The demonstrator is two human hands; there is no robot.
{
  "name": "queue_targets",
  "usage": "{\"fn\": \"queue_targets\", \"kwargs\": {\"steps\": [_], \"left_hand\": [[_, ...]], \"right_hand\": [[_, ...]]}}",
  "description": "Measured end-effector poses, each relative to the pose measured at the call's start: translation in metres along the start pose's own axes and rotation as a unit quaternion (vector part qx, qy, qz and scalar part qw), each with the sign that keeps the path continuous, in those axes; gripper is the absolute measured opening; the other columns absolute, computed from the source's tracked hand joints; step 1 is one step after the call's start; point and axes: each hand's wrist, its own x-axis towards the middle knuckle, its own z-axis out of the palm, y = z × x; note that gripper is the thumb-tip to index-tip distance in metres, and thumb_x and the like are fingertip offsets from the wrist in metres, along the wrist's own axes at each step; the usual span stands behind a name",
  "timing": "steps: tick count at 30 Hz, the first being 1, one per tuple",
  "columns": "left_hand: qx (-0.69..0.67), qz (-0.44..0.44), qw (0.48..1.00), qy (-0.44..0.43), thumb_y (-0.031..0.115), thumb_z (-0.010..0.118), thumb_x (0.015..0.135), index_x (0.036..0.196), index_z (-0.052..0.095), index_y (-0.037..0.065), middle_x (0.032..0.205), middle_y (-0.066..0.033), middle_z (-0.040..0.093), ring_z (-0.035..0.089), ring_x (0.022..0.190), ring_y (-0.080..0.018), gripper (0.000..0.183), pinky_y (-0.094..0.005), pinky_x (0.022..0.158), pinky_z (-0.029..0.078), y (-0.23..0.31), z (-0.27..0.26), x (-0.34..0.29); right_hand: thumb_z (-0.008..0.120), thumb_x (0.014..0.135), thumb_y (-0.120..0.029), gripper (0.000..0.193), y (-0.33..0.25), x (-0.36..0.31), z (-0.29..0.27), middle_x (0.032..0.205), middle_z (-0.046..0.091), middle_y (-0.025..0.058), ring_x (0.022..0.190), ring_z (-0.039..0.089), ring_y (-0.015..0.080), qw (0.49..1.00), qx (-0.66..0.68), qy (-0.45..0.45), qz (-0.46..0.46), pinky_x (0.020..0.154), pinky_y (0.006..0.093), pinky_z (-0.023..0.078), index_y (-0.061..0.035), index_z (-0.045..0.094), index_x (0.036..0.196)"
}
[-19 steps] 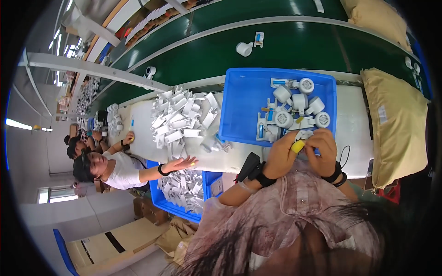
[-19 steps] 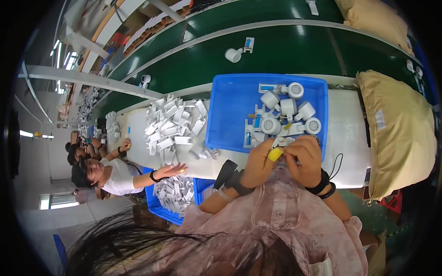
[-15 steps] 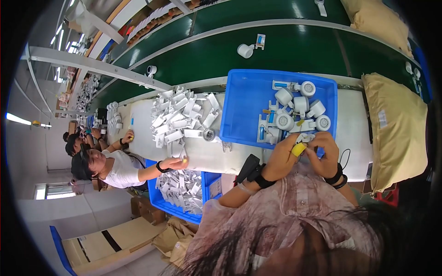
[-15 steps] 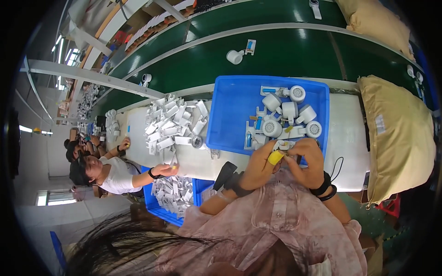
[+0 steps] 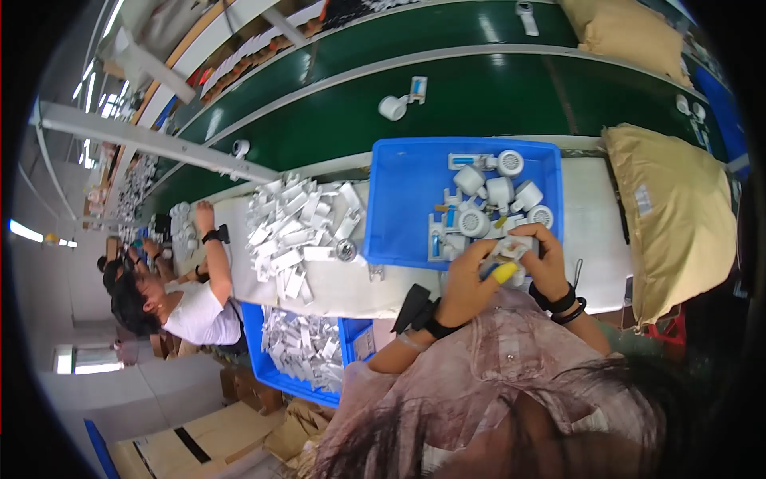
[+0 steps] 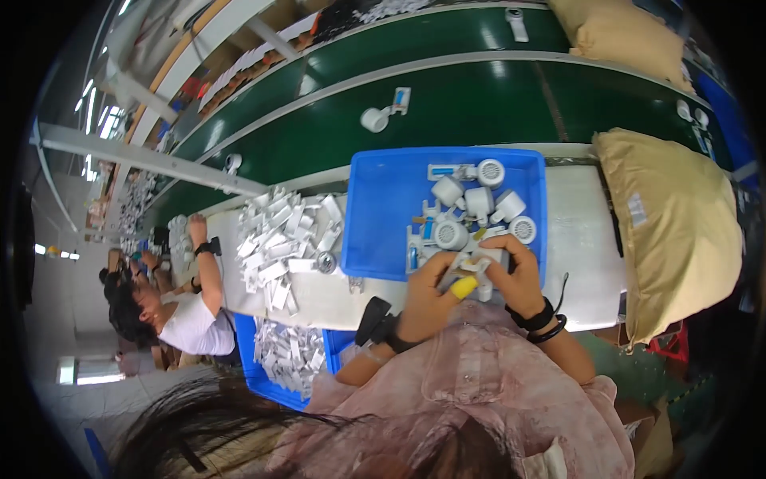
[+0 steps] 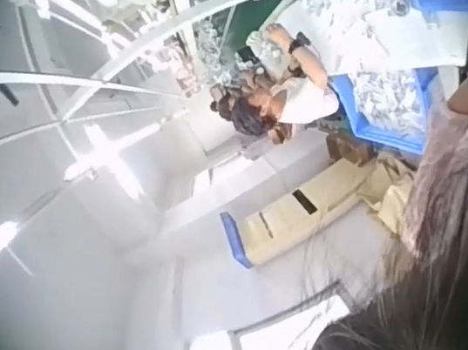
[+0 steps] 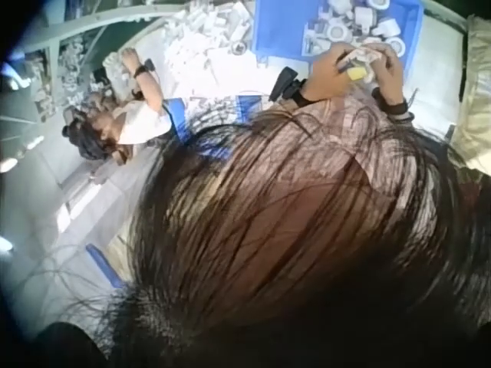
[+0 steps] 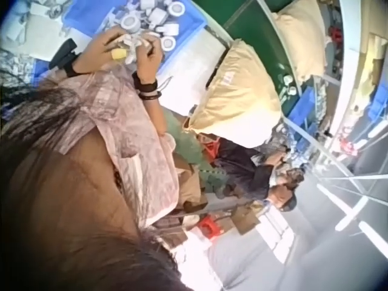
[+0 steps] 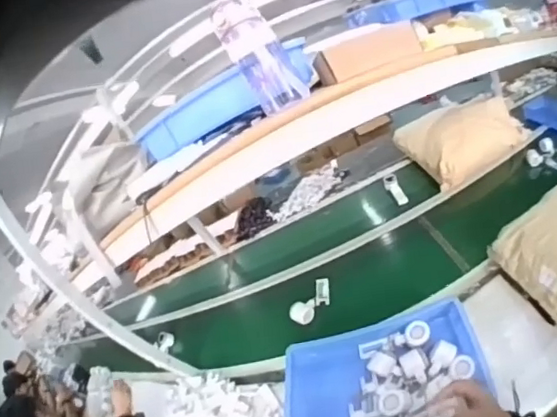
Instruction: The person assembles small fans by picking up a motor and a white plastic housing, fitting them together, and placing the unit onto a green conveyor belt.
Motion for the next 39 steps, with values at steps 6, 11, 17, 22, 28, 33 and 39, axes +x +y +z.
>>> {"fn": "queue_targets", "kwargs": {"steps": [6, 11, 17, 22, 28, 33, 39], "left_hand": [[0.046, -0.076, 0.996, 0.007, 0.011, 0.069, 0.084, 0.110, 0.057, 0.001, 0.096, -0.0048, 0.064, 0.058, 0.087, -0.0096, 0.030, -0.0264, 0.075, 0.048, -0.008, -0.009, -0.012], [-0.064, -0.094, 0.993, 0.018, 0.008, 0.066, 0.086, 0.103, 0.059, 0.000, 0.090, -0.0037, 0.064, 0.057, 0.081, -0.0075, 0.020, -0.0231, 0.071, 0.046, -0.007, -0.007, -0.008], [-0.090, -0.127, 0.988, 0.011, 0.004, 0.063, 0.087, 0.106, 0.058, 0.000, 0.098, -0.0038, 0.064, 0.058, 0.090, -0.0081, 0.020, -0.0229, 0.079, 0.046, -0.006, -0.006, -0.008], [-0.070, -0.092, 0.993, -0.002, 0.005, 0.064, 0.088, 0.107, 0.058, 0.000, 0.101, -0.0040, 0.063, 0.057, 0.091, -0.0086, 0.020, -0.0234, 0.081, 0.045, -0.006, -0.007, -0.006], [-0.070, -0.113, 0.991, -0.016, 0.006, 0.063, 0.088, 0.108, 0.058, 0.001, 0.102, -0.0038, 0.063, 0.057, 0.095, -0.0090, 0.021, -0.0242, 0.084, 0.044, -0.006, -0.008, -0.004], [-0.074, -0.116, 0.990, -0.023, 0.006, 0.063, 0.088, 0.108, 0.059, 0.000, 0.102, -0.0039, 0.063, 0.057, 0.094, -0.0090, 0.021, -0.0241, 0.084, 0.044, -0.007, -0.010, -0.002], [-0.075, -0.121, 0.990, -0.020, 0.005, 0.063, 0.088, 0.108, 0.059, 0.000, 0.102, -0.0041, 0.063, 0.057, 0.094, -0.0090, 0.021, -0.0238, 0.083, 0.045, -0.009, -0.010, -0.001]], "right_hand": [[0.076, 0.070, -0.008, 0.031, -0.025, 0.003, 0.004, 0.094, 0.063, 0.0149, 0.083, 0.064, 0.0287, 0.945, -0.240, 0.046, -0.217, 0.072, 0.0324, 0.050, -0.0013, 0.061, 0.096], [0.077, 0.070, -0.010, 0.031, -0.036, 0.003, 0.002, 0.094, 0.064, 0.0144, 0.083, 0.065, 0.0291, 0.927, -0.276, 0.059, -0.247, 0.070, 0.0327, 0.051, -0.0019, 0.061, 0.096], [0.076, 0.071, -0.012, 0.030, -0.033, 0.003, 0.000, 0.095, 0.064, 0.0136, 0.083, 0.065, 0.0288, 0.923, -0.292, 0.060, -0.245, 0.070, 0.0325, 0.052, -0.0024, 0.062, 0.096], [0.076, 0.072, -0.014, 0.030, -0.031, 0.003, -0.001, 0.095, 0.064, 0.0131, 0.083, 0.065, 0.0291, 0.924, -0.294, 0.049, -0.238, 0.070, 0.0329, 0.052, -0.0029, 0.062, 0.096], [0.076, 0.072, -0.015, 0.031, -0.032, 0.004, -0.001, 0.095, 0.063, 0.0131, 0.083, 0.065, 0.0292, 0.924, -0.299, 0.046, -0.235, 0.069, 0.0328, 0.052, -0.0031, 0.062, 0.096], [0.076, 0.072, -0.015, 0.031, -0.029, 0.005, -0.003, 0.095, 0.063, 0.0132, 0.083, 0.065, 0.0293, 0.927, -0.297, 0.038, -0.227, 0.069, 0.0330, 0.052, -0.0030, 0.062, 0.096], [0.076, 0.072, -0.015, 0.030, -0.028, 0.006, -0.004, 0.095, 0.063, 0.0132, 0.083, 0.065, 0.0293, 0.930, -0.293, 0.039, -0.220, 0.070, 0.0335, 0.052, -0.0032, 0.062, 0.096]]}}
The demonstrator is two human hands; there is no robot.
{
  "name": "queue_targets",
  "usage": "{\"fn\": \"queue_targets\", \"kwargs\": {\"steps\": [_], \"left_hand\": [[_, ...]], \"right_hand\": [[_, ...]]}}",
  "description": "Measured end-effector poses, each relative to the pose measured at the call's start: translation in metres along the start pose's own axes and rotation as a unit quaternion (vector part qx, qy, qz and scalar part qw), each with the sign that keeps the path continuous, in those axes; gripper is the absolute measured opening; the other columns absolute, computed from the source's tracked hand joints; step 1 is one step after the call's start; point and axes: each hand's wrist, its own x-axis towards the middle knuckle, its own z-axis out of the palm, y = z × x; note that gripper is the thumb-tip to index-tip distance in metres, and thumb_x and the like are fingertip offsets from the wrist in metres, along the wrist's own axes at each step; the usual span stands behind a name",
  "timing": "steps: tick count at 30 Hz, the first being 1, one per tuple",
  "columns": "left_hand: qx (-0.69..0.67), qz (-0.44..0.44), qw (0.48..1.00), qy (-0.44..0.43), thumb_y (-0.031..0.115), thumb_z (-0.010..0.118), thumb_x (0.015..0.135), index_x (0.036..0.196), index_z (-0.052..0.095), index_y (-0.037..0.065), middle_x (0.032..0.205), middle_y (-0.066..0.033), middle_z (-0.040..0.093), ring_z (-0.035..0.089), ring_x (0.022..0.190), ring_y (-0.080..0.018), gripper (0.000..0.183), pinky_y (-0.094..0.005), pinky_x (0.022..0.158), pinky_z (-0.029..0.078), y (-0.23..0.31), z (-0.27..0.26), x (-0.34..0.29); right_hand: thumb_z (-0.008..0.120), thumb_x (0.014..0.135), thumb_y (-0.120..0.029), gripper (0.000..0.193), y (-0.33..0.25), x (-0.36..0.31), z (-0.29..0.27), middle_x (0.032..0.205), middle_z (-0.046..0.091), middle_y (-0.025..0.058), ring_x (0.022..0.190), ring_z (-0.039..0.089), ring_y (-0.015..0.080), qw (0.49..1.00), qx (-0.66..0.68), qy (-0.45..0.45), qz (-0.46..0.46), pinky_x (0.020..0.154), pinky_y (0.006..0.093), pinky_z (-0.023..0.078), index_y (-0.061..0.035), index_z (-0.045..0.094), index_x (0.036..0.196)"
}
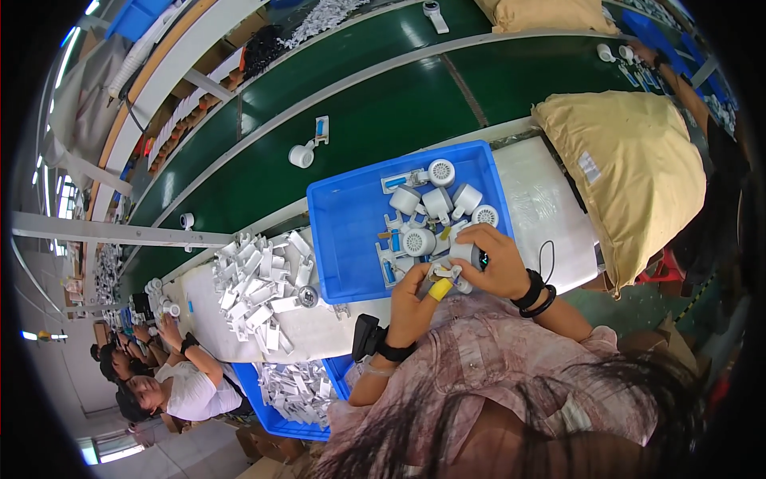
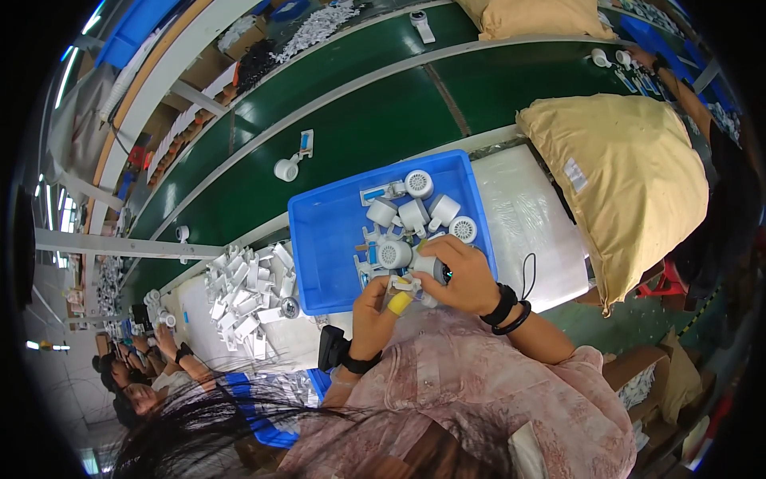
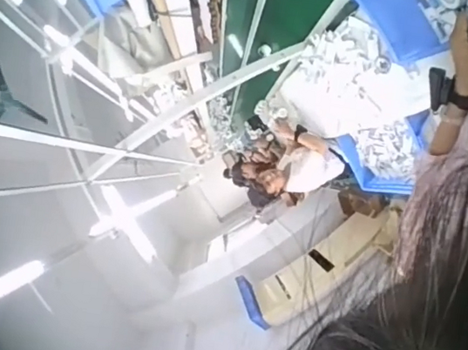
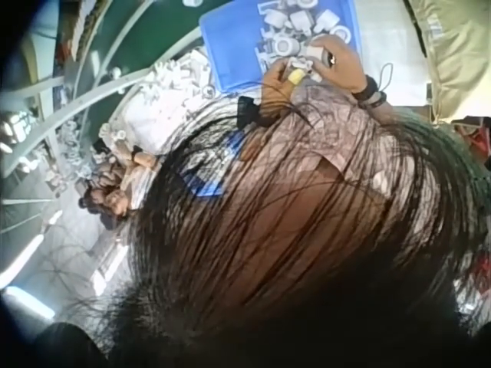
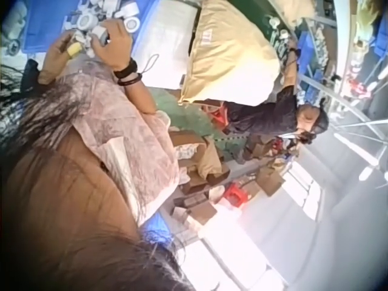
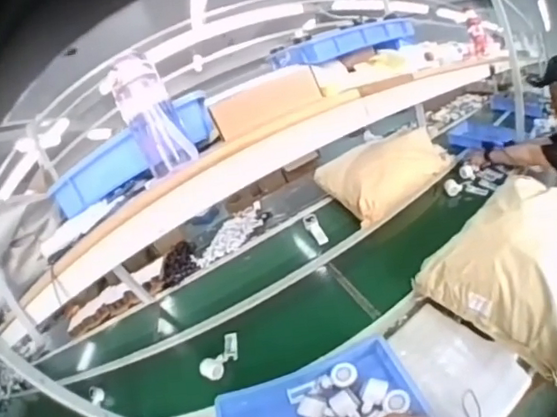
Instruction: The person assembles small fans by picking up a motor and a white plastic housing, fitting them together, and placing the unit onto a green conveyor belt.
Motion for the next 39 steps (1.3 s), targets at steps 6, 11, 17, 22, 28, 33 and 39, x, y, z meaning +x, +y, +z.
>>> {"fn": "queue_targets", "kwargs": {"steps": [6, 11, 17, 22, 28, 33, 39], "left_hand": [[-0.021, -0.037, 0.999, -0.012, 0.004, 0.063, 0.088, 0.110, 0.057, -0.001, 0.103, -0.0049, 0.063, 0.058, 0.094, -0.0095, 0.023, -0.0232, 0.082, 0.046, -0.007, -0.002, 0.004], [-0.094, -0.041, 0.994, -0.023, 0.004, 0.063, 0.089, 0.111, 0.056, -0.002, 0.104, -0.0055, 0.063, 0.059, 0.094, -0.0105, 0.024, -0.0240, 0.081, 0.047, -0.013, -0.004, 0.007], [-0.120, -0.053, 0.991, -0.032, 0.004, 0.062, 0.089, 0.111, 0.055, -0.002, 0.104, -0.0060, 0.063, 0.060, 0.095, -0.0120, 0.024, -0.0256, 0.083, 0.048, -0.018, -0.012, 0.013], [-0.075, -0.037, 0.996, -0.027, 0.003, 0.060, 0.090, 0.112, 0.055, -0.003, 0.104, -0.0068, 0.063, 0.062, 0.094, -0.0129, 0.023, -0.0256, 0.083, 0.049, -0.025, -0.022, 0.012], [-0.114, -0.068, 0.991, -0.004, 0.004, 0.059, 0.091, 0.112, 0.055, -0.003, 0.102, -0.0064, 0.063, 0.061, 0.092, -0.0120, 0.023, -0.0260, 0.082, 0.049, -0.024, -0.032, 0.015], [-0.124, -0.057, 0.991, 0.002, 0.005, 0.059, 0.091, 0.111, 0.055, -0.002, 0.101, -0.0058, 0.063, 0.061, 0.091, -0.0114, 0.022, -0.0256, 0.081, 0.049, -0.033, -0.040, 0.021], [-0.161, -0.041, 0.986, 0.012, 0.005, 0.059, 0.091, 0.112, 0.055, -0.002, 0.101, -0.0050, 0.063, 0.060, 0.091, -0.0108, 0.023, -0.0252, 0.080, 0.048, -0.035, -0.043, 0.030]], "right_hand": [[0.075, 0.072, -0.014, 0.030, 0.001, 0.002, 0.000, 0.094, 0.063, 0.0133, 0.083, 0.065, 0.0298, 1.000, 0.003, -0.001, 0.004, 0.070, 0.0338, 0.052, -0.0033, 0.061, 0.096], [0.075, 0.072, -0.012, 0.029, 0.002, 0.003, 0.001, 0.094, 0.063, 0.0138, 0.084, 0.064, 0.0303, 1.000, 0.003, -0.005, 0.015, 0.071, 0.0341, 0.051, -0.0029, 0.061, 0.096], [0.075, 0.073, -0.013, 0.029, 0.007, 0.010, 0.002, 0.095, 0.063, 0.0149, 0.086, 0.064, 0.0312, 0.998, 0.029, -0.021, 0.046, 0.072, 0.0343, 0.051, -0.0023, 0.061, 0.096], [0.075, 0.074, -0.014, 0.029, 0.006, 0.023, 0.006, 0.095, 0.063, 0.0142, 0.086, 0.064, 0.0304, 0.999, 0.001, -0.046, 0.022, 0.072, 0.0333, 0.051, -0.0031, 0.062, 0.097], [0.076, 0.074, -0.015, 0.030, 0.004, 0.040, 0.016, 0.095, 0.062, 0.0140, 0.084, 0.065, 0.0302, 0.998, -0.018, -0.064, -0.002, 0.070, 0.0322, 0.052, -0.0038, 0.062, 0.098], [0.076, 0.074, -0.016, 0.031, 0.003, 0.054, 0.021, 0.095, 0.063, 0.0139, 0.082, 0.065, 0.0296, 0.997, -0.037, -0.072, -0.017, 0.068, 0.0324, 0.052, -0.0041, 0.062, 0.099], [0.076, 0.073, -0.015, 0.032, 0.007, 0.063, 0.026, 0.098, 0.063, 0.0152, 0.086, 0.065, 0.0303, 0.995, -0.034, -0.096, 0.008, 0.072, 0.0333, 0.052, -0.0030, 0.062, 0.099]]}}
